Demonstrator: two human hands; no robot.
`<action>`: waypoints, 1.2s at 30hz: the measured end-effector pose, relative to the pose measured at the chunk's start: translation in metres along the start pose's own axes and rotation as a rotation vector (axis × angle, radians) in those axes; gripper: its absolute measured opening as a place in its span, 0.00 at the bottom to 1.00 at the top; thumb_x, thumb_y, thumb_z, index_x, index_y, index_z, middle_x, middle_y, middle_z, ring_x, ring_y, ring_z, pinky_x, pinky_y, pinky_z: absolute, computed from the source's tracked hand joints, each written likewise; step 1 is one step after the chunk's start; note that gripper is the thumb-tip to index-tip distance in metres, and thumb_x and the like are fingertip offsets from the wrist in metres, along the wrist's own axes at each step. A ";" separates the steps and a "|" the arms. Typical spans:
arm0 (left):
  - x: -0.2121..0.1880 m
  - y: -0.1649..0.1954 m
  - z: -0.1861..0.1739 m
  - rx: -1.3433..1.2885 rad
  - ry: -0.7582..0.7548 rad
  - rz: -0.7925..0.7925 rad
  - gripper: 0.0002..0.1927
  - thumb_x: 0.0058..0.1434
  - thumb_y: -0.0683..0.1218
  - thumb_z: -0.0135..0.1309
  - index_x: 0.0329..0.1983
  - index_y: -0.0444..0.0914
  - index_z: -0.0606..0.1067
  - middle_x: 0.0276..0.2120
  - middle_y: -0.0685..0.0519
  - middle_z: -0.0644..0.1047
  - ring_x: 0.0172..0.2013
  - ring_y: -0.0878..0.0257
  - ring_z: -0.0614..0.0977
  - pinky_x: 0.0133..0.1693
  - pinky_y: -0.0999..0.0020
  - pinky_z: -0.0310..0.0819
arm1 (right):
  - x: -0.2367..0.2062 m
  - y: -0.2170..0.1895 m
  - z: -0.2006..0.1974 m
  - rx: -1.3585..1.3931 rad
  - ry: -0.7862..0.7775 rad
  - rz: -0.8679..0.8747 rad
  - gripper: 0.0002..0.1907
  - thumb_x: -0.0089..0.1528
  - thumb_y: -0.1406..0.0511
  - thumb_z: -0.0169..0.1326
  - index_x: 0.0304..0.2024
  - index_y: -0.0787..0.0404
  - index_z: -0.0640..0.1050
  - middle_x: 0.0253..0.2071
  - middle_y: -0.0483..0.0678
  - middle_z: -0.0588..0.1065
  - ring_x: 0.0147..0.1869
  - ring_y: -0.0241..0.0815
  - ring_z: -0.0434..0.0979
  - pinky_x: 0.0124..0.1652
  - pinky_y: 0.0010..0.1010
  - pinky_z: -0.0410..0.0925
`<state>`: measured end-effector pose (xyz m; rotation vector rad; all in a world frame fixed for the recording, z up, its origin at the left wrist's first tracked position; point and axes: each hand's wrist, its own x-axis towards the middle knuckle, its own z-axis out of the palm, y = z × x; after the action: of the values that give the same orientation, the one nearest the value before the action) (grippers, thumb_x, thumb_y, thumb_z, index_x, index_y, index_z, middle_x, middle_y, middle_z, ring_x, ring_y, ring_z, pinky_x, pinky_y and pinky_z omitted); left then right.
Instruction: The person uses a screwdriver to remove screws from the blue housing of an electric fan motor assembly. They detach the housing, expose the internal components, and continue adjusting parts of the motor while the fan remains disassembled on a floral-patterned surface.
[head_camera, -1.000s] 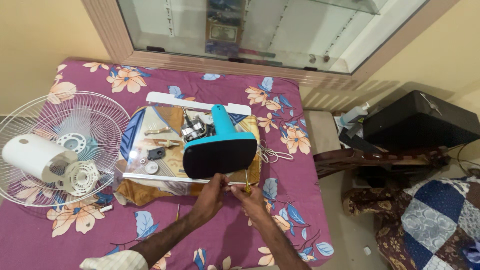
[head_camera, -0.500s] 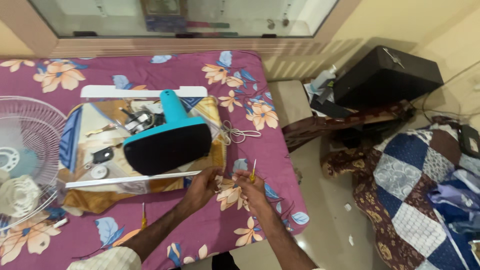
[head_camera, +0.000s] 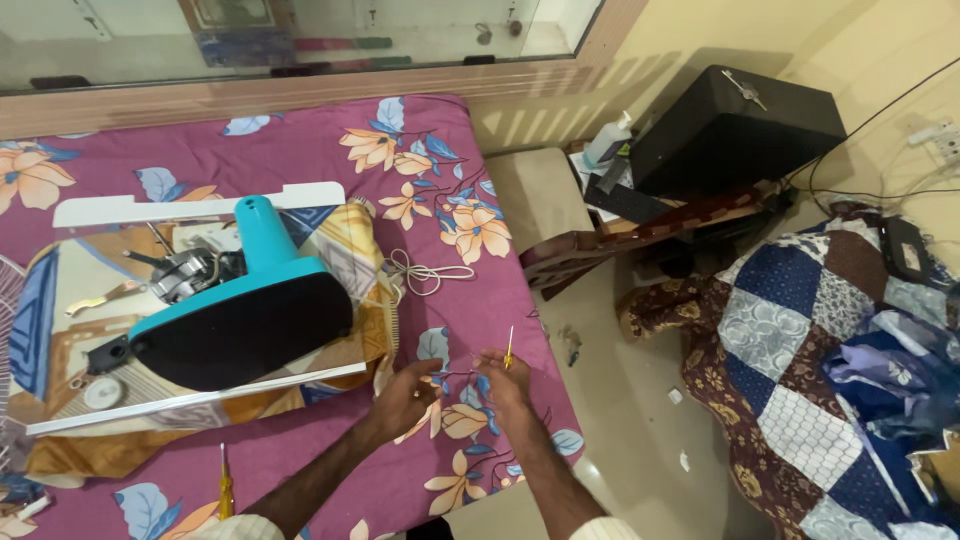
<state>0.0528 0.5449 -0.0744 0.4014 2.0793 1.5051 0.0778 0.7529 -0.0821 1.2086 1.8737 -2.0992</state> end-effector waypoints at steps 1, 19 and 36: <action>0.002 -0.001 0.003 -0.005 -0.002 0.018 0.28 0.63 0.40 0.57 0.67 0.35 0.68 0.60 0.47 0.76 0.46 0.61 0.84 0.49 0.65 0.80 | 0.008 0.000 -0.003 -0.035 0.018 -0.004 0.15 0.56 0.71 0.65 0.47 0.61 0.82 0.36 0.45 0.79 0.25 0.30 0.67 0.20 0.21 0.58; -0.013 -0.011 -0.010 0.004 0.050 -0.093 0.21 0.65 0.45 0.56 0.61 0.36 0.73 0.55 0.47 0.79 0.47 0.55 0.86 0.49 0.61 0.82 | 0.013 0.033 -0.048 -0.322 -0.058 -0.022 0.16 0.59 0.73 0.55 0.48 0.58 0.83 0.37 0.44 0.79 0.36 0.34 0.77 0.30 0.27 0.73; -0.082 -0.015 -0.055 0.016 0.097 -0.141 0.15 0.66 0.45 0.55 0.54 0.34 0.76 0.49 0.46 0.83 0.49 0.57 0.86 0.49 0.63 0.83 | -0.025 0.035 0.013 -0.661 -0.027 -0.189 0.10 0.64 0.61 0.56 0.41 0.60 0.80 0.33 0.46 0.79 0.38 0.38 0.78 0.40 0.29 0.69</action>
<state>0.0883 0.4532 -0.0554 0.1870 2.1470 1.4519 0.1071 0.7218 -0.0962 0.8604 2.4505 -1.3390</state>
